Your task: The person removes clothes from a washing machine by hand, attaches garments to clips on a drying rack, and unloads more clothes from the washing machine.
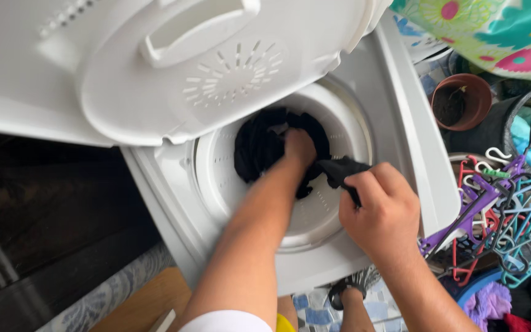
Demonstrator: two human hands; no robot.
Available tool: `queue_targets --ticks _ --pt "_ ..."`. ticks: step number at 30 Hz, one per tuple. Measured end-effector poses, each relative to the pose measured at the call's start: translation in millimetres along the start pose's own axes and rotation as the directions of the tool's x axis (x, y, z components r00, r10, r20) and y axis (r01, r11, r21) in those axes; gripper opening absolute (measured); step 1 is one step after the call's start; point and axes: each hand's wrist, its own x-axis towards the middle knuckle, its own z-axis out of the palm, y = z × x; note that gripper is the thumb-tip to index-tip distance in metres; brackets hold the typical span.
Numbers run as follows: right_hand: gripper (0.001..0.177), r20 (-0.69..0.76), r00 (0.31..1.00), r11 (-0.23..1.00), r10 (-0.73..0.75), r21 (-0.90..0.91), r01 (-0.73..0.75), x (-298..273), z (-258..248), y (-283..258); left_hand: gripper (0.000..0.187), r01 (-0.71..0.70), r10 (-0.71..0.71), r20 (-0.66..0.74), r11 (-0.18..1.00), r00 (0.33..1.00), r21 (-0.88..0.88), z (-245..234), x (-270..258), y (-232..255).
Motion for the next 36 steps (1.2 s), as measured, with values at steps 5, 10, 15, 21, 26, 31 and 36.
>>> queue_targets --ticks 5,10,15,21,26,31,36 --pt "0.019 0.002 1.0 1.0 0.026 0.011 -0.026 5 1 3 0.048 -0.047 0.074 0.044 0.899 0.996 -0.435 -9 -27 12" --pt "0.021 0.007 1.0 0.999 0.023 0.022 -0.023 4 3 8 0.09 0.161 -0.017 0.385 0.925 0.923 -0.344 17 -9 -7" --pt "0.021 0.034 0.999 0.999 0.04 0.013 -0.041 5 3 8 0.047 0.324 -0.146 0.609 0.926 0.78 -0.193 33 17 -5" --pt "0.02 0.046 0.998 0.999 0.042 0.011 -0.042 6 2 7 0.083 0.393 -0.293 0.596 0.919 0.748 -0.04 -80 -12 -97" --pt "0.02 0.058 0.998 0.999 0.04 -0.004 -0.04 4 2 5 0.043 0.495 -0.469 0.495 0.864 0.732 0.087 -54 -12 -83" --pt "0.02 0.05 0.998 0.999 0.031 -0.02 -0.03 5 3 6 0.037 -0.03 -0.007 0.207 0.984 0.978 0.174 25 28 -41" --pt "0.02 0.061 0.998 0.999 0.035 -0.007 -0.035 4 3 8 0.047 0.362 -0.248 0.319 0.853 0.915 -0.376 45 29 -31"
